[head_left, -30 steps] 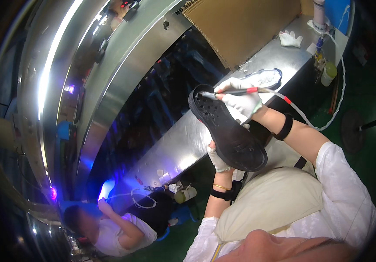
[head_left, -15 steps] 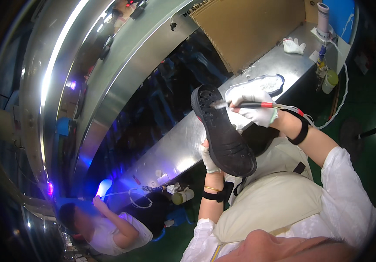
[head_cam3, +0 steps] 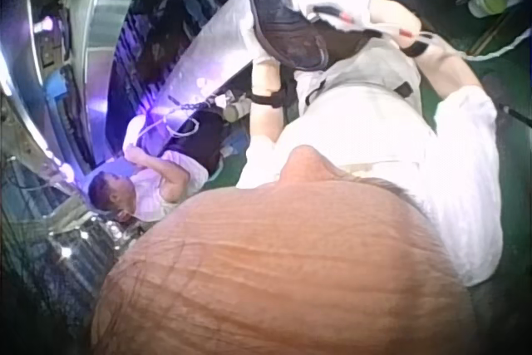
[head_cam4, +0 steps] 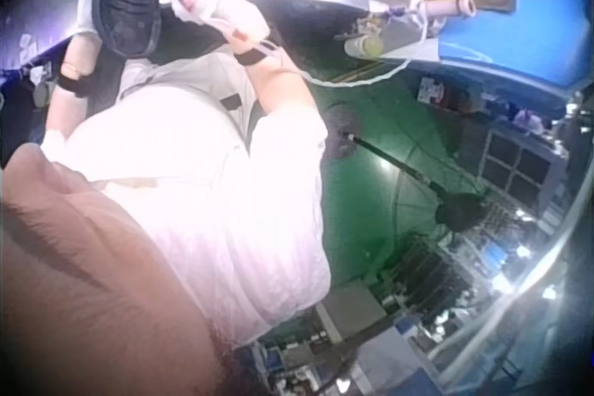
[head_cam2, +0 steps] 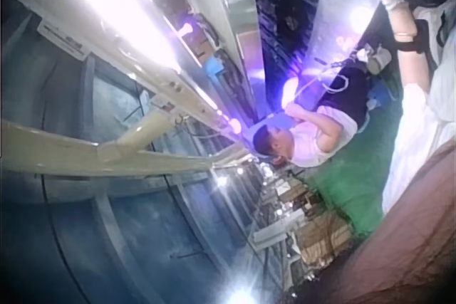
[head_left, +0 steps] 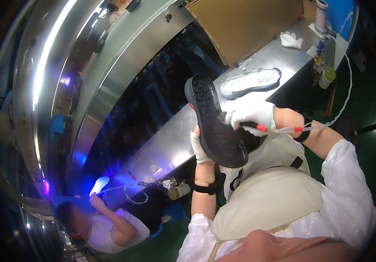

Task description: Apply adhesive or primer to shoe soles and edges using a brush on a manufacturing line.

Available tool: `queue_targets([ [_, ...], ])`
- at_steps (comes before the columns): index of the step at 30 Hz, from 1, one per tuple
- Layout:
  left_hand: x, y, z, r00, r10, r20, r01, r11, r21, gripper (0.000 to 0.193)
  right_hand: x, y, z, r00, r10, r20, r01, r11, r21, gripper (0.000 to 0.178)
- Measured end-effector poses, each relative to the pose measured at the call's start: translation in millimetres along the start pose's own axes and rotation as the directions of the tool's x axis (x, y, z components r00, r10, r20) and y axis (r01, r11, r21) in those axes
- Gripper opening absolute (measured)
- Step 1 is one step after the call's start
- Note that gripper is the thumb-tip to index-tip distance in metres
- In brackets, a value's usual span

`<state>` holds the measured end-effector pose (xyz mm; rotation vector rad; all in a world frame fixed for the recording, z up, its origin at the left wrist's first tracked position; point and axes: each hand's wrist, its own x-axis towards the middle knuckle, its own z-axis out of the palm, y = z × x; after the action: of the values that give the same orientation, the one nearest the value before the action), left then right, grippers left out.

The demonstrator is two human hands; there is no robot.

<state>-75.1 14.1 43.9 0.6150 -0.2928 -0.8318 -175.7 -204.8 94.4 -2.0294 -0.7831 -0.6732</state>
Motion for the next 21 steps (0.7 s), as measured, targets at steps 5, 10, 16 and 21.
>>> queue_targets([
  [5,-0.1,6.1,-2.8,0.995,-0.066,-0.073,0.074,0.991,0.111,0.057,-10.8,-12.5,-6.8,0.982,0.141,0.129,-0.152,0.985,0.079,0.017],
  [10,1.1,-1.7,13.4,0.998,-0.063,0.013,0.063,0.997,-0.040,0.058,-7.4,-16.5,3.6,0.837,0.428,0.342,-0.546,0.698,0.463,0.015],
  [16,-8.5,-7.8,24.6,0.994,-0.105,0.013,0.105,0.994,-0.038,0.060,3.0,29.6,-8.4,0.594,0.750,0.293,-0.535,0.096,0.839,0.015],
  [21,-6.6,-14.6,9.0,0.989,-0.044,-0.140,0.053,0.997,0.063,0.057,-3.0,28.7,4.3,0.656,0.738,-0.161,-0.414,0.529,0.741,0.014],
])
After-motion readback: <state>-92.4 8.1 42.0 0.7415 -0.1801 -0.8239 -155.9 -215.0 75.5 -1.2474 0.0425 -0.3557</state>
